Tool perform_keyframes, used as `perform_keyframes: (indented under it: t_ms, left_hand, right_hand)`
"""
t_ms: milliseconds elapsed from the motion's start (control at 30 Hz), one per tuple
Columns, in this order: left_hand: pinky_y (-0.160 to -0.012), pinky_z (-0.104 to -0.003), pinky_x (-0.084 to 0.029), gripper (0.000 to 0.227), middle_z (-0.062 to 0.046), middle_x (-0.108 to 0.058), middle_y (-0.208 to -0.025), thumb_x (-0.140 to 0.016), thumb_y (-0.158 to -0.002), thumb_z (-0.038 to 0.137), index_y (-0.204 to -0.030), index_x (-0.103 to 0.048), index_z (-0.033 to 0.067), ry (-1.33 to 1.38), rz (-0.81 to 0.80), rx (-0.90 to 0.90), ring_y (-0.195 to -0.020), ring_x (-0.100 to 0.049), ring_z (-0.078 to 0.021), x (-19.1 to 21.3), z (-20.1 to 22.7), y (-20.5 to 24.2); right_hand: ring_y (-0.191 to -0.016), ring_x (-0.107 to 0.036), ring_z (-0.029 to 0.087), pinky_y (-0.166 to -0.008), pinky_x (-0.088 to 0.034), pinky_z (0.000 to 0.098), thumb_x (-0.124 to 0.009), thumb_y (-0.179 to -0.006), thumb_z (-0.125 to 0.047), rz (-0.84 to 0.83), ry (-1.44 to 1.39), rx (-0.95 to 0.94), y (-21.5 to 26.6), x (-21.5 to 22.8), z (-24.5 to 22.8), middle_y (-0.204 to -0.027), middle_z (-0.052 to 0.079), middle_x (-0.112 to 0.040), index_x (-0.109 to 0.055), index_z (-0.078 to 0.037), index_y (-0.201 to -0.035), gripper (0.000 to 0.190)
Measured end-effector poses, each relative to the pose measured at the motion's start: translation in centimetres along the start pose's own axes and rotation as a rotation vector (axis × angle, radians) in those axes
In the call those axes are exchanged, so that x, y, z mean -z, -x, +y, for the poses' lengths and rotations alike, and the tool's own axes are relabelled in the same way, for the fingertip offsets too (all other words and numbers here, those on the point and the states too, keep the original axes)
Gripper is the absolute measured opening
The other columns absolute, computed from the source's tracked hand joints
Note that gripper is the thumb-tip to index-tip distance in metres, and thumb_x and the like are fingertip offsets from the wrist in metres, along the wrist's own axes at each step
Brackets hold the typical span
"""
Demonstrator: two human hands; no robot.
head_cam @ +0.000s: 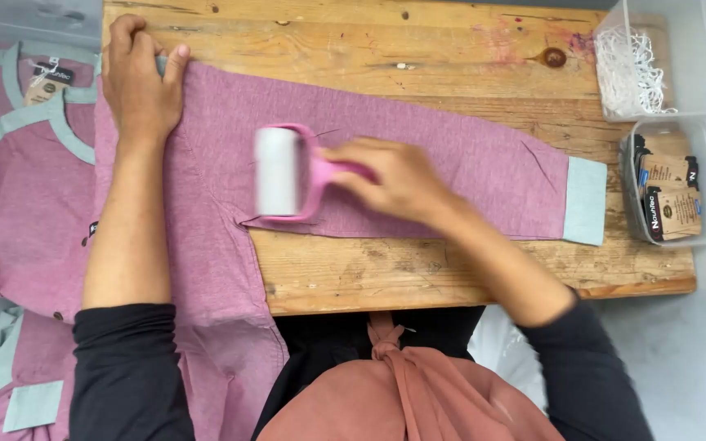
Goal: A person uses a lint roller to remove lint and debris from a shirt on a wooden workbench, flipping the garment to clean both sides.
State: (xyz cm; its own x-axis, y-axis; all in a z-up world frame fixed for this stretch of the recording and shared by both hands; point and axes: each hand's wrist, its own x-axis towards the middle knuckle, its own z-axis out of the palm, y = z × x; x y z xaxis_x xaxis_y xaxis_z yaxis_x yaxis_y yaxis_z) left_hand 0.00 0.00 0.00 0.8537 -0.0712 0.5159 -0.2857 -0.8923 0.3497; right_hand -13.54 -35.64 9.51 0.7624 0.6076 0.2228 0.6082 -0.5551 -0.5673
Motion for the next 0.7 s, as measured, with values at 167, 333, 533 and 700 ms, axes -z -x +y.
perform_keyframes:
  t_ms: [167, 333, 533, 700]
  left_hand:
    - [-0.083, -0.051, -0.047, 0.038, -0.011, -0.056, -0.133, -0.083, -0.107, 0.024, -0.092, -0.055, 0.0023, -0.026, -0.004, 0.033, -0.109, -0.057, -0.0386, 0.2, 0.6, -0.2]
    - [-0.084, -0.051, -0.046, 0.039, -0.013, -0.055, -0.133, -0.080, -0.107, 0.026, -0.092, -0.054, 0.0021, -0.021, -0.024, 0.060, -0.109, -0.055, -0.0393, -0.1, 0.4, -0.4]
    - [-0.073, -0.044, -0.049, 0.034, -0.016, -0.059, -0.116, -0.034, -0.113, 0.017, -0.107, -0.059, -0.0047, 0.135, 0.170, 0.037, -0.097, -0.061, -0.0318, -0.7, -0.4, -0.7]
    - [-0.089, -0.045, -0.046, 0.034, -0.018, -0.062, -0.119, -0.037, -0.112, 0.012, -0.091, -0.062, -0.0003, 0.240, 0.188, 0.047, -0.109, -0.061, -0.0338, -0.9, -1.6, -0.5]
  right_hand:
    - [-0.108, -0.067, 0.016, -0.093, -0.048, 0.0316, -0.069, -0.091, -0.029, -0.052, -0.097, -0.577, 12.6, 11.8, 4.9, -0.124, 0.004, -0.075, -0.073, -0.015, -0.126, 0.037]
    - [-0.074, -0.043, 0.019, -0.068, -0.030, 0.0292, -0.074, -0.088, -0.021, -0.131, 0.012, -1.089, 21.2, 21.1, 6.6, -0.082, 0.009, -0.067, -0.075, -0.022, -0.137, 0.049]
    - [-0.112, -0.067, 0.028, -0.084, -0.046, 0.0394, -0.067, -0.102, -0.035, 0.007, 0.435, -0.434, 4.0, 12.9, 0.8, -0.132, 0.010, -0.073, -0.073, -0.016, -0.138, 0.041]
    - [-0.105, -0.074, 0.014, -0.083, -0.060, 0.0309, -0.059, -0.102, -0.035, 0.166, 0.069, -0.084, -12.3, -3.2, 1.0, -0.130, -0.002, -0.072, -0.067, -0.024, -0.127, 0.028]
